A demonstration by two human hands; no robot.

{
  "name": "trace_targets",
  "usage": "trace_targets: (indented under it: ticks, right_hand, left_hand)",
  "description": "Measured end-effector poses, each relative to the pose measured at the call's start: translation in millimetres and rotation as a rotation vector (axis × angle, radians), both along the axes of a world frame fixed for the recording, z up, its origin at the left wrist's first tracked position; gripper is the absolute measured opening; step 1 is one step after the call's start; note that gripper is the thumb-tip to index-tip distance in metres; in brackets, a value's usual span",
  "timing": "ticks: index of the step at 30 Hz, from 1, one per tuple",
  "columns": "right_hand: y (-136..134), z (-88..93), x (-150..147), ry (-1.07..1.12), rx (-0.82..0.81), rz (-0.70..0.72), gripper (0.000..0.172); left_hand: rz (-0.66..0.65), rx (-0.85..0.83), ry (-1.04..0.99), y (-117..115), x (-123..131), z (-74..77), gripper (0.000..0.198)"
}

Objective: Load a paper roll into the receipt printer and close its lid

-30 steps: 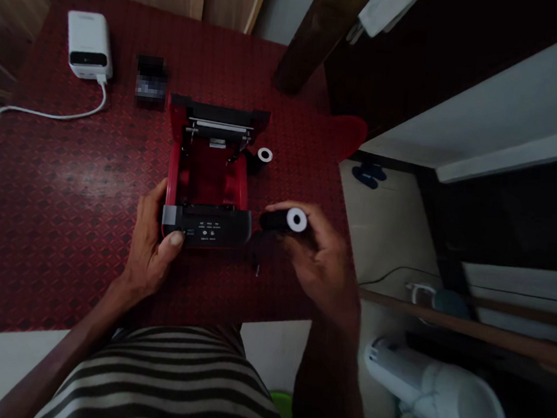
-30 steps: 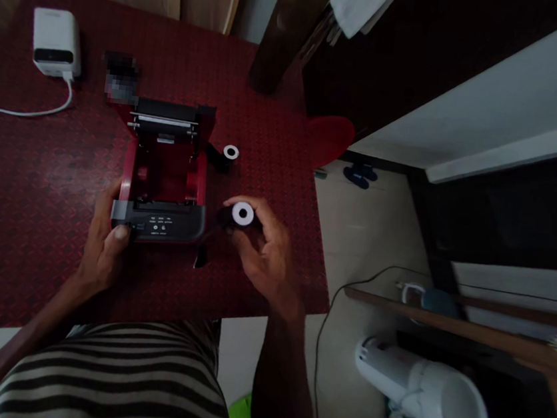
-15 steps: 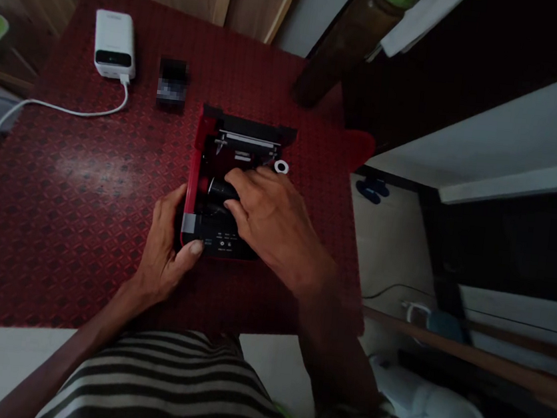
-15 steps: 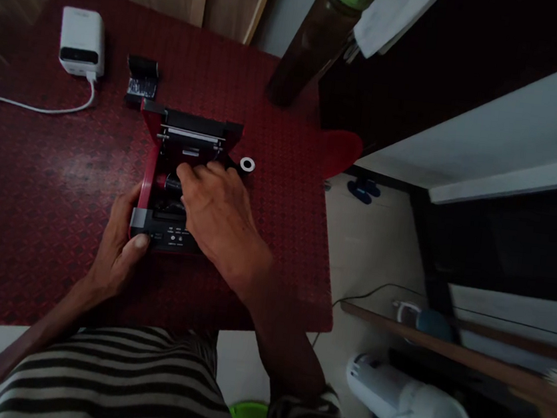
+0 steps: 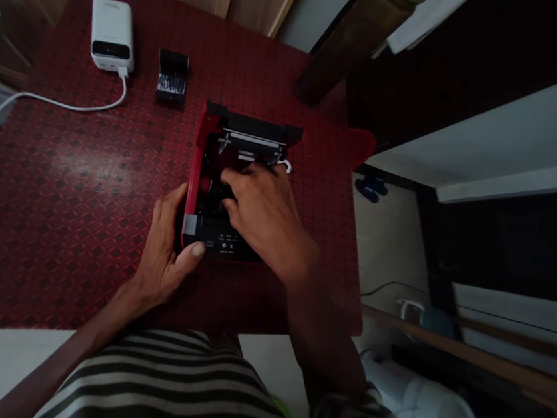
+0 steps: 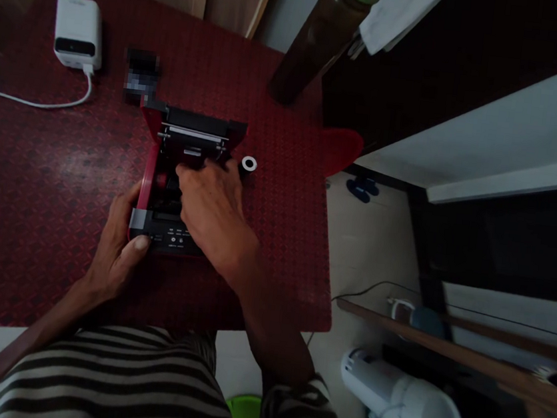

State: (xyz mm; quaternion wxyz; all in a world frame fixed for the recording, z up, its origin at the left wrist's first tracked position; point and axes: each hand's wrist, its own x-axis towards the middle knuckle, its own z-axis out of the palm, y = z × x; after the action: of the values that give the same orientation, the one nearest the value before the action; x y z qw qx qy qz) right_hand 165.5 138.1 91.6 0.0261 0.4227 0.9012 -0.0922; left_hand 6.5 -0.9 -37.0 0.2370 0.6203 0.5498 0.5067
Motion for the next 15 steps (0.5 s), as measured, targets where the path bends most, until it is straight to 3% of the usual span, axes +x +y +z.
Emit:
trace_targets:
  ticks: [6,11,15]
  right_hand:
    - [4.4,-14.6,6.6,0.128,0.009,-0.001,0.028]
    - [-1.2,-0.5,33.6,0.356,-0.158,0.139,0.041]
    - [-6.5,6.1,42.9,0.405,-0.242,0.210,0.037]
  left_hand:
    - [-0.001,-0.046,-0.001,-0.1,-0.1,3.3,0.082]
    - [0.019,-0.036,-0.010,1.4,2.3,2.8,0.082]
    - [0.029,-0.036,-0.006,1.5,0.9,2.0,0.083]
